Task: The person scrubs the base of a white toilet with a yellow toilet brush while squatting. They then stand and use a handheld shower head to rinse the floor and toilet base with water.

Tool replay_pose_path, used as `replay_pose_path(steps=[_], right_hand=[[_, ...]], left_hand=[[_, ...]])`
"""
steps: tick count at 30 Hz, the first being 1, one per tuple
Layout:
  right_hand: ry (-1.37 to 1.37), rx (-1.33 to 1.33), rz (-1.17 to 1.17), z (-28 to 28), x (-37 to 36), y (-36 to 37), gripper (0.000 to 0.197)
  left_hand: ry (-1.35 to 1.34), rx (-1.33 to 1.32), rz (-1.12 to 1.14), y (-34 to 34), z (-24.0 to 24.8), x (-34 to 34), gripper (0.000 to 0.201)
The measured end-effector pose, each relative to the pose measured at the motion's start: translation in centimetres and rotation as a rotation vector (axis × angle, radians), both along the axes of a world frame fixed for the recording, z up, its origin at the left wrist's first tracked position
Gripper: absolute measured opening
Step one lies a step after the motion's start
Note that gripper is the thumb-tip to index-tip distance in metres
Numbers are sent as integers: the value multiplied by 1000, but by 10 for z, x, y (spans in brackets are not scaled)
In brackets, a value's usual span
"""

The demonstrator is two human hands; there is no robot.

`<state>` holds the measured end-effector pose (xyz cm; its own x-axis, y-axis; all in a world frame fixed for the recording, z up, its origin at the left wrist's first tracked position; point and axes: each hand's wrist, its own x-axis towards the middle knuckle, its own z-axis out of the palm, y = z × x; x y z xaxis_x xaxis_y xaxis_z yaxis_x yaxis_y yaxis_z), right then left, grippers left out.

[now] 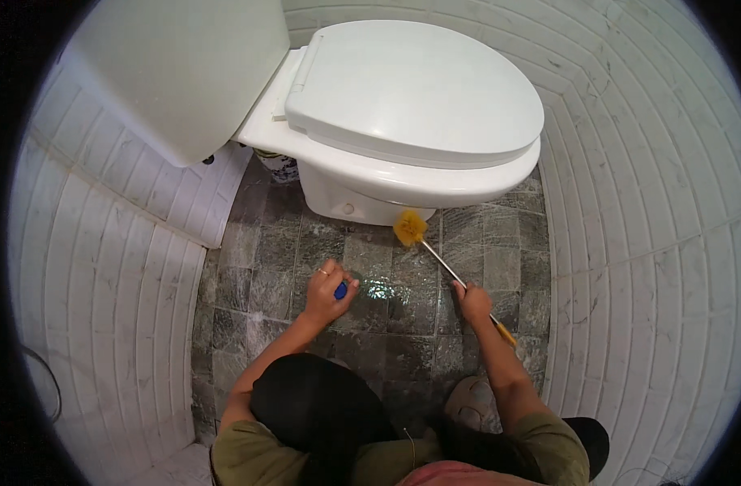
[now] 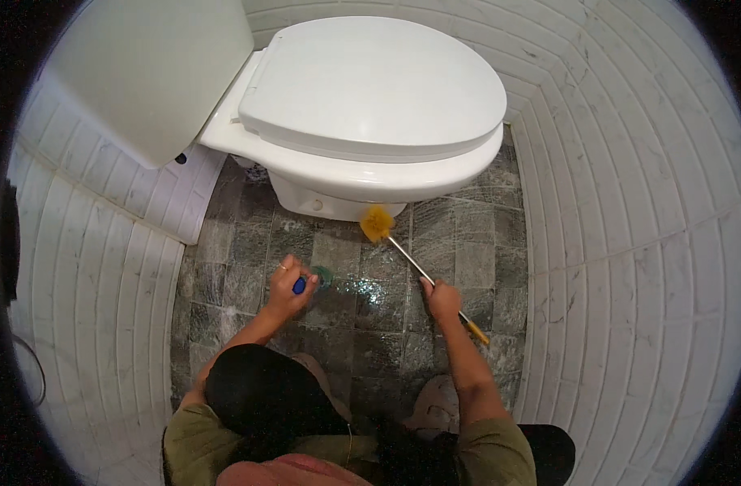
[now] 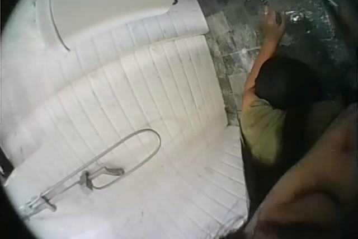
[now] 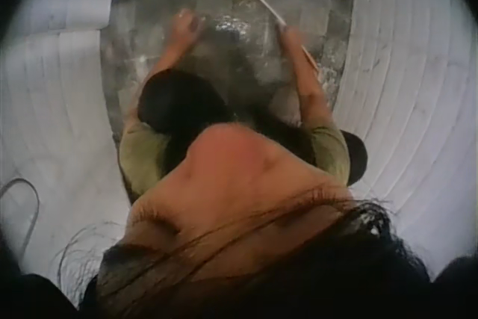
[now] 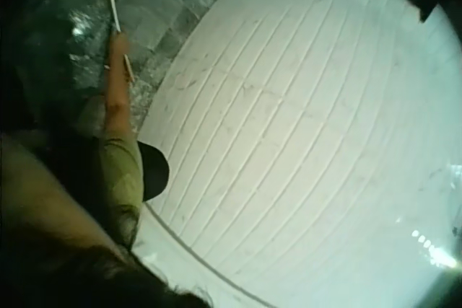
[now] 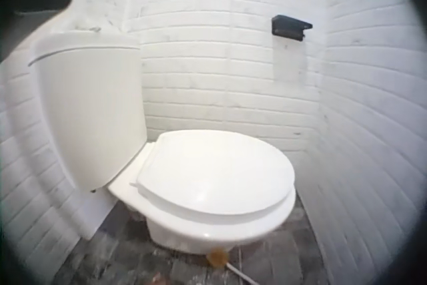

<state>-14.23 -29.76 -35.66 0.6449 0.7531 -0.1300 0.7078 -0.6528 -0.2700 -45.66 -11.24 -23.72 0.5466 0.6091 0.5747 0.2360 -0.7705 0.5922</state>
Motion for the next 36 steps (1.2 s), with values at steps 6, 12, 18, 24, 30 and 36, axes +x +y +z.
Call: replay_pose_path(steps=[6,12,18,24,30,36], right_hand=[[17,125,22,22,-16,25,61],[54,111,-175,-7,4,-11,56],[196,293,-266,-1,-8,21,58],[573,581,-239,3,-19,48,57],[960,718,-311,-21,-101,36,53],[1290,670,-480,16,-130,48,54]], left_hand=[[-5,-3,4,-2,2,5,16],[44,0,0,-2,-1,3,16],[30,52,-20,-2,-7,5,17],[28,25,-41,-2,-4,15,16],[40,46,-17,3,-15,15,17],[36,10,-42,5,-19,15,17]])
